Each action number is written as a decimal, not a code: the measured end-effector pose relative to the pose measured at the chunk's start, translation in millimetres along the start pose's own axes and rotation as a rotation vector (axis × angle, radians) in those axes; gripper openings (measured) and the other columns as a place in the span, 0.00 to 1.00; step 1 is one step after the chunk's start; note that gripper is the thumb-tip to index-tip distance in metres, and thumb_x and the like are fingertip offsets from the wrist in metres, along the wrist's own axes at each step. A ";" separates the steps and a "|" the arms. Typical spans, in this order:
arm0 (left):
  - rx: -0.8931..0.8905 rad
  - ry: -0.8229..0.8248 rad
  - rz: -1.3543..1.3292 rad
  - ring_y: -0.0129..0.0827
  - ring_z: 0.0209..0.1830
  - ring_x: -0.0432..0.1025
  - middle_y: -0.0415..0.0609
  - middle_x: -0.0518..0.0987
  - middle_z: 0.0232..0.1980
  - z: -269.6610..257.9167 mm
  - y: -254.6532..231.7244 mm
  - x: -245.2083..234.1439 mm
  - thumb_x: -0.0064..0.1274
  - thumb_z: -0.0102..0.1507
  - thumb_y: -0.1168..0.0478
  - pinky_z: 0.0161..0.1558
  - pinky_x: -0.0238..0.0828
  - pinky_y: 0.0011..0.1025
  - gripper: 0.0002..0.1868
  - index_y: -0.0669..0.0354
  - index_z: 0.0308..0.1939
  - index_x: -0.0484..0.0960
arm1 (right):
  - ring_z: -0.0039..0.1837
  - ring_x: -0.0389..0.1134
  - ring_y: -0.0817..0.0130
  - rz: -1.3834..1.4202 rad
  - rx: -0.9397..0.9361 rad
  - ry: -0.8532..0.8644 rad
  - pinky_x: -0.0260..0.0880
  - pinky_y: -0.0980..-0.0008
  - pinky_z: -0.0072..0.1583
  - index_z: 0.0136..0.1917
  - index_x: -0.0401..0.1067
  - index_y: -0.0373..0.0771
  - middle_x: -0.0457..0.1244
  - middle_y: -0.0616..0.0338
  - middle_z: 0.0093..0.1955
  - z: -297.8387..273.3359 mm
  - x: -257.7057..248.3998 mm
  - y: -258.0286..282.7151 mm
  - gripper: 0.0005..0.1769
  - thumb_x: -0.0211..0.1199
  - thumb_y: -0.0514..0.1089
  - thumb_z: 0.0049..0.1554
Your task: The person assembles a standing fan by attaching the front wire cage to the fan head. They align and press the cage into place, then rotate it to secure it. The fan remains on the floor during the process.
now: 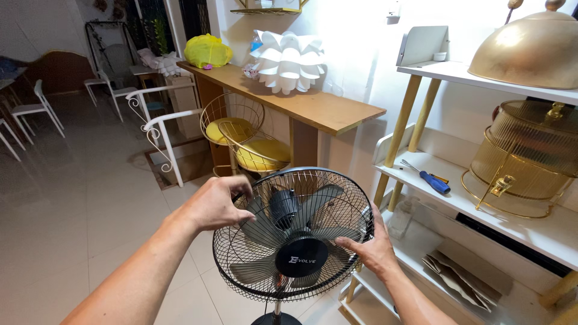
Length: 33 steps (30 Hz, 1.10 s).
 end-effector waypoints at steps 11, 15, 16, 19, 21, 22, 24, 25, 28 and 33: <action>-0.100 -0.218 -0.119 0.51 0.65 0.64 0.61 0.71 0.60 40.7 -15.2 19.2 0.59 0.62 0.40 0.63 0.62 0.44 0.25 0.51 0.54 0.84 | 0.79 0.53 0.52 -0.005 -0.018 -0.038 0.55 0.54 0.75 0.83 0.43 0.54 0.51 0.47 0.79 -2.9 5.1 7.4 0.82 0.84 0.66 0.23; -0.105 -0.282 -0.297 0.44 0.58 0.76 0.57 0.81 0.54 54.8 -20.5 34.2 0.62 0.57 0.41 0.60 0.72 0.38 0.28 0.61 0.47 0.80 | 0.78 0.55 0.53 0.016 -0.065 -0.049 0.56 0.56 0.75 0.82 0.46 0.52 0.53 0.47 0.78 -3.5 7.5 7.7 0.80 0.85 0.64 0.24; -0.102 -0.280 -0.324 0.43 0.57 0.78 0.57 0.83 0.53 58.1 -21.9 36.4 0.62 0.56 0.41 0.59 0.73 0.38 0.28 0.60 0.46 0.80 | 0.77 0.57 0.54 0.038 -0.058 -0.052 0.57 0.57 0.75 0.82 0.46 0.51 0.54 0.47 0.77 -3.5 7.8 7.3 0.80 0.85 0.64 0.24; -0.042 -0.278 -0.333 0.42 0.58 0.74 0.57 0.81 0.56 64.8 -24.7 36.6 0.65 0.55 0.46 0.59 0.69 0.38 0.27 0.59 0.49 0.78 | 0.76 0.58 0.55 0.047 -0.024 -0.062 0.58 0.59 0.74 0.81 0.46 0.50 0.55 0.48 0.76 -7.0 4.8 5.1 0.80 0.86 0.62 0.24; 0.001 -0.234 -0.332 0.41 0.59 0.73 0.55 0.80 0.58 71.1 -27.4 35.4 0.62 0.55 0.51 0.59 0.69 0.37 0.25 0.57 0.52 0.79 | 0.77 0.57 0.55 -0.013 0.013 -0.070 0.58 0.59 0.74 0.82 0.46 0.52 0.53 0.48 0.77 -6.5 2.2 5.7 0.79 0.87 0.60 0.25; 0.020 -0.190 -0.344 0.40 0.57 0.75 0.54 0.81 0.58 76.2 -31.3 35.8 0.59 0.55 0.54 0.59 0.70 0.37 0.24 0.56 0.54 0.80 | 0.76 0.57 0.55 -0.003 -0.008 -0.071 0.58 0.59 0.74 0.81 0.46 0.51 0.53 0.48 0.77 -6.5 2.0 7.5 0.79 0.87 0.60 0.24; 0.003 -0.073 -0.337 0.41 0.55 0.78 0.54 0.84 0.56 87.6 -38.9 36.8 0.54 0.55 0.59 0.57 0.74 0.37 0.24 0.55 0.57 0.79 | 0.76 0.57 0.55 0.017 -0.052 -0.073 0.58 0.59 0.73 0.81 0.47 0.51 0.53 0.48 0.77 -6.7 2.2 12.3 0.79 0.87 0.59 0.24; -0.033 0.001 -0.320 0.43 0.54 0.80 0.55 0.85 0.55 95.0 -43.3 38.3 0.52 0.55 0.60 0.57 0.76 0.39 0.25 0.57 0.58 0.78 | 0.77 0.57 0.55 0.021 -0.035 -0.068 0.58 0.58 0.74 0.81 0.47 0.52 0.53 0.49 0.77 -7.9 1.8 13.8 0.79 0.87 0.60 0.24; -0.037 0.099 -0.179 0.43 0.57 0.77 0.55 0.82 0.57 119.1 -50.4 31.1 0.50 0.59 0.56 0.59 0.73 0.40 0.24 0.57 0.59 0.79 | 0.78 0.55 0.55 0.017 0.025 -0.039 0.57 0.56 0.76 0.82 0.45 0.57 0.51 0.50 0.78 -11.6 3.7 20.9 0.80 0.86 0.61 0.23; -0.013 0.240 0.053 0.42 0.58 0.77 0.52 0.83 0.58 134.3 -68.2 16.3 0.54 0.57 0.49 0.60 0.73 0.38 0.27 0.55 0.57 0.84 | 0.80 0.51 0.52 -0.026 0.109 -0.001 0.55 0.51 0.76 0.82 0.42 0.65 0.46 0.52 0.80 -17.9 0.2 30.5 0.80 0.86 0.62 0.24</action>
Point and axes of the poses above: each hand's wrist, its own z-axis towards the middle knuckle, its own x-axis out of the palm, y = z × x, the point moved 2 cm from there along z, towards the middle knuckle
